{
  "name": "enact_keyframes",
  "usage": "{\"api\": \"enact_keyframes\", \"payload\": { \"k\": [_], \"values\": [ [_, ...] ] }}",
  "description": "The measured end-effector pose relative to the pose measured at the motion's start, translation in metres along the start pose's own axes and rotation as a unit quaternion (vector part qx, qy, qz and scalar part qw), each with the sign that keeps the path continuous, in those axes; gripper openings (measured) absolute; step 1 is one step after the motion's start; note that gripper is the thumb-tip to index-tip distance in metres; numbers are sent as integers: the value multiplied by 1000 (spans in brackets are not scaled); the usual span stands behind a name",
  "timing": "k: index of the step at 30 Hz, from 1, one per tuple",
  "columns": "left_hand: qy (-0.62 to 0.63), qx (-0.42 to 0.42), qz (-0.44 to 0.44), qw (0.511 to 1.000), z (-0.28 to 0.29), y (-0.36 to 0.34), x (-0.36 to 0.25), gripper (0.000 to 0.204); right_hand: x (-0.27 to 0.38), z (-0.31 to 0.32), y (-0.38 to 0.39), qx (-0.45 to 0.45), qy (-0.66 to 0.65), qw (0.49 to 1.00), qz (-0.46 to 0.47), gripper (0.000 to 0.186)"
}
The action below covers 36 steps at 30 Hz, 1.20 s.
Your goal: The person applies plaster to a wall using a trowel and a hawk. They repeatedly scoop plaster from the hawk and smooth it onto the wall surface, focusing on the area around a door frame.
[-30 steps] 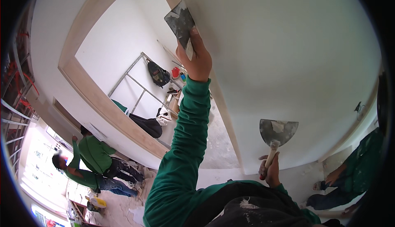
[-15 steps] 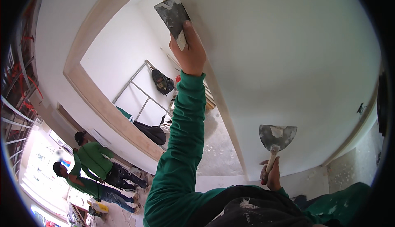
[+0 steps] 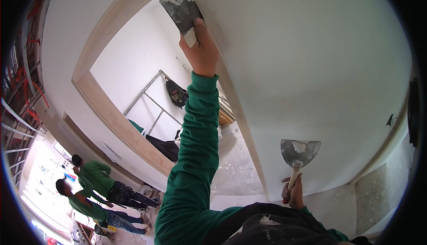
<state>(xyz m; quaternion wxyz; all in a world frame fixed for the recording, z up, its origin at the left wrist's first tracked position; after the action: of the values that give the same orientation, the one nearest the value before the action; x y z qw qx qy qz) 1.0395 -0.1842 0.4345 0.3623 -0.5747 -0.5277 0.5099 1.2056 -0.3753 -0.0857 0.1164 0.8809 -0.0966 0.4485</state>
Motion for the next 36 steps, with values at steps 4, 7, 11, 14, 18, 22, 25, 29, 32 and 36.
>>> {"api": "enact_keyframes", "payload": {
  "k": [4, 7, 11, 14, 18, 22, 25, 29, 32, 36],
  "values": [
    [22, 2, 0, 1000, -5, -7, -5, 21, 0, 1, -1, -1, 2, 1000, -2, 78],
    [31, -1, -4, 1000, -5, -16, -5, 21, -3, 4, -2, 5, 1, 1000, -5, 78],
    [36, 3, -12, 999, -8, -29, -7, 21, -6, 6, -3, -3, -9, 1000, -12, 78],
    [40, 3, -18, 999, -10, -40, -7, 21, -7, 6, -3, -9, -13, 1000, -15, 79],
    [26, -3, -66, 997, -14, -55, -11, 19, -6, 5, -2, -17, -15, 1000, -9, 79],
    [22, -11, -85, 996, -12, -65, -16, 19, 3, -1, 3, -29, -5, 1000, 9, 79],
    [12, -2, -85, 996, -12, -74, -14, 18, -1, 2, 1, -28, -14, 1000, 3, 80],
    [2, -6, -101, 995, -15, -85, -16, 19, -1, 4, 0, -29, -13, 1000, 4, 80],
    [-3, -4, -104, 995, -16, -95, -13, 21, -1, 4, 0, -33, -14, 999, 0, 81],
    [-11, 5, -107, 994, -14, -107, -13, 21, 0, 3, 1, -30, -16, 999, -4, 81]
  ]
}}
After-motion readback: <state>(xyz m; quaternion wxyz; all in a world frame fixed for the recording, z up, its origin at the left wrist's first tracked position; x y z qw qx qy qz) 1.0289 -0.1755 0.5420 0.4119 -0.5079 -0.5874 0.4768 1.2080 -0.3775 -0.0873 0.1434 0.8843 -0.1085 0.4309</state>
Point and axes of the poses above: each hand's wrist, its own y-axis away from the middle knuckle, its own z-axis out of the back of the hand, x = y × z, the point moved 5 cm from there along -y, towards the middle knuckle, and after that the axes turned 7 degrees about z, right-handed, at the moved point
